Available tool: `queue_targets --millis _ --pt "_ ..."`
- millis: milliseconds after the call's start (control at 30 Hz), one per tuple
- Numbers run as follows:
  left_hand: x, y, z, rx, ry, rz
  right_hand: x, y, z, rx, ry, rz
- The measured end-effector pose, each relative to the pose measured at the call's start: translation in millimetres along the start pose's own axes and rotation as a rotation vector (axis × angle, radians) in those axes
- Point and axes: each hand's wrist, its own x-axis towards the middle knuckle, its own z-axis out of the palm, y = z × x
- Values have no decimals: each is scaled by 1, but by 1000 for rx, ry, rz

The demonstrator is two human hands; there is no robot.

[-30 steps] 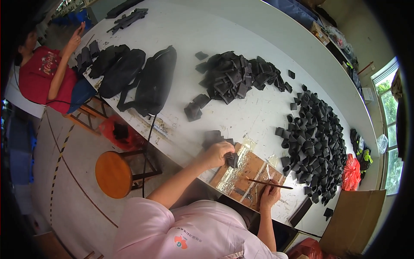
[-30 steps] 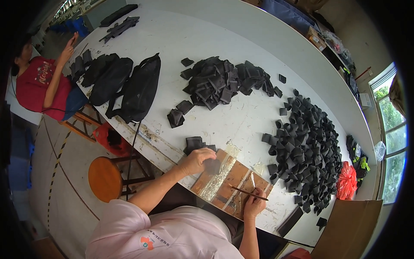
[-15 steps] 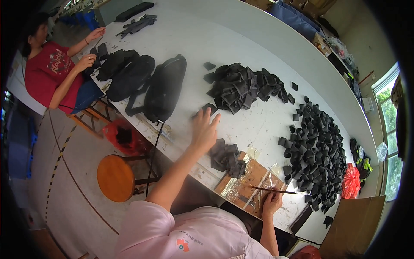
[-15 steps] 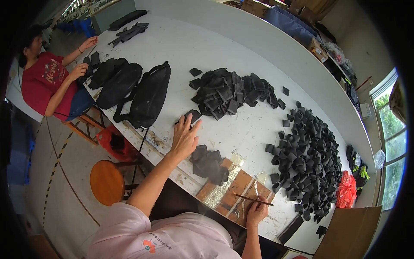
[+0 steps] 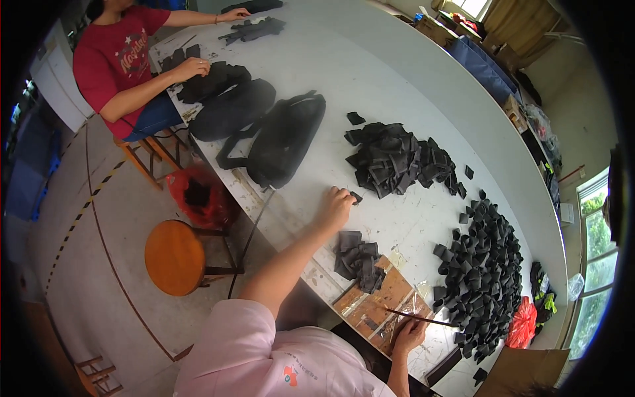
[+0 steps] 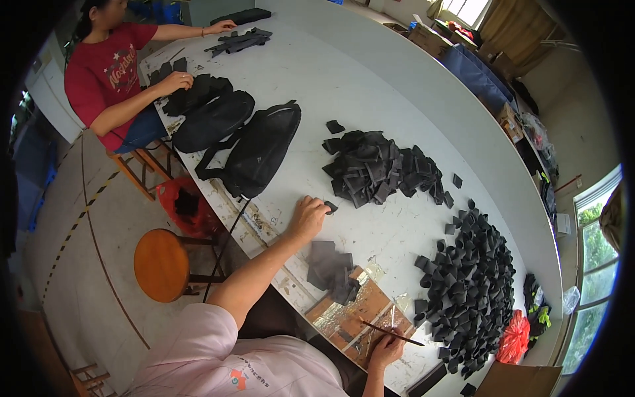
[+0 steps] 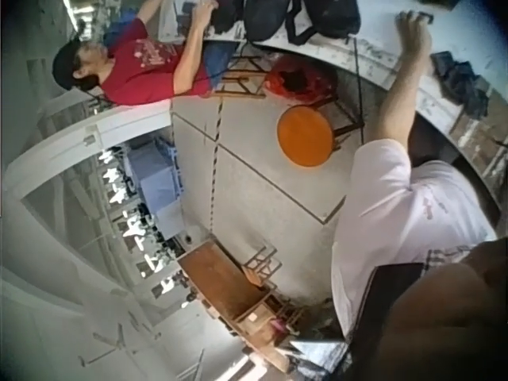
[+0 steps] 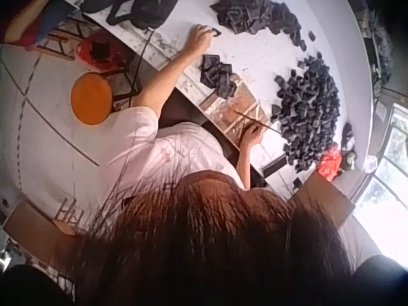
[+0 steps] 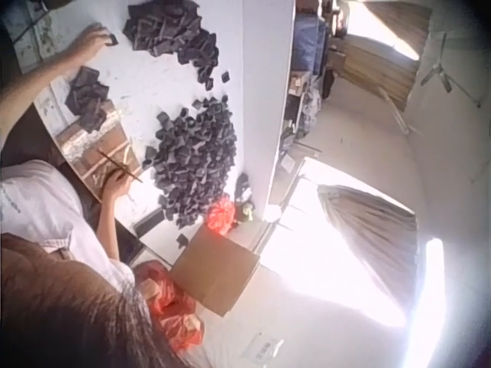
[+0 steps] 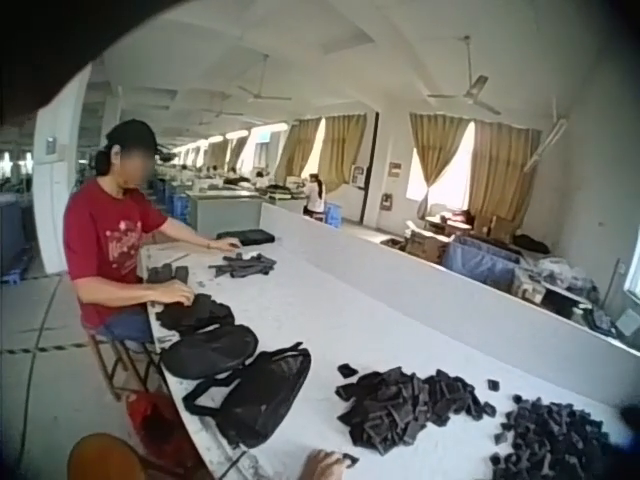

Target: Inspecting and preparing small black plastic or rubber components on a factory workbench using a small wooden stick for application or sorting.

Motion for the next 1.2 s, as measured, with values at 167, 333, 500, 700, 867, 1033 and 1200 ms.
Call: queue_targets --millis 167,333,500,700,867,1033,1200 --pt "-6 5 -12 -226 -12 -46 1 -7 -1 -9 9 -13" --pt "-19 22 -19 -446 -56 -170 1 1 1 -42 3 9" --pt "-31 30 -25 -466 -141 -150 2 -6 -1 -20 28 9" --pt "-13 30 -30 -447 -326 -196 2 -3 0 -44 9 8" --pt "10 41 -36 -232 -284 -108 4 -1 3 -60 13 -6" --pt "41 65 -62 -388 10 -66 4 -7 2 54 183 -131" --pt "31 85 -86 -1013 44 -635 2 -2 2 52 25 39"
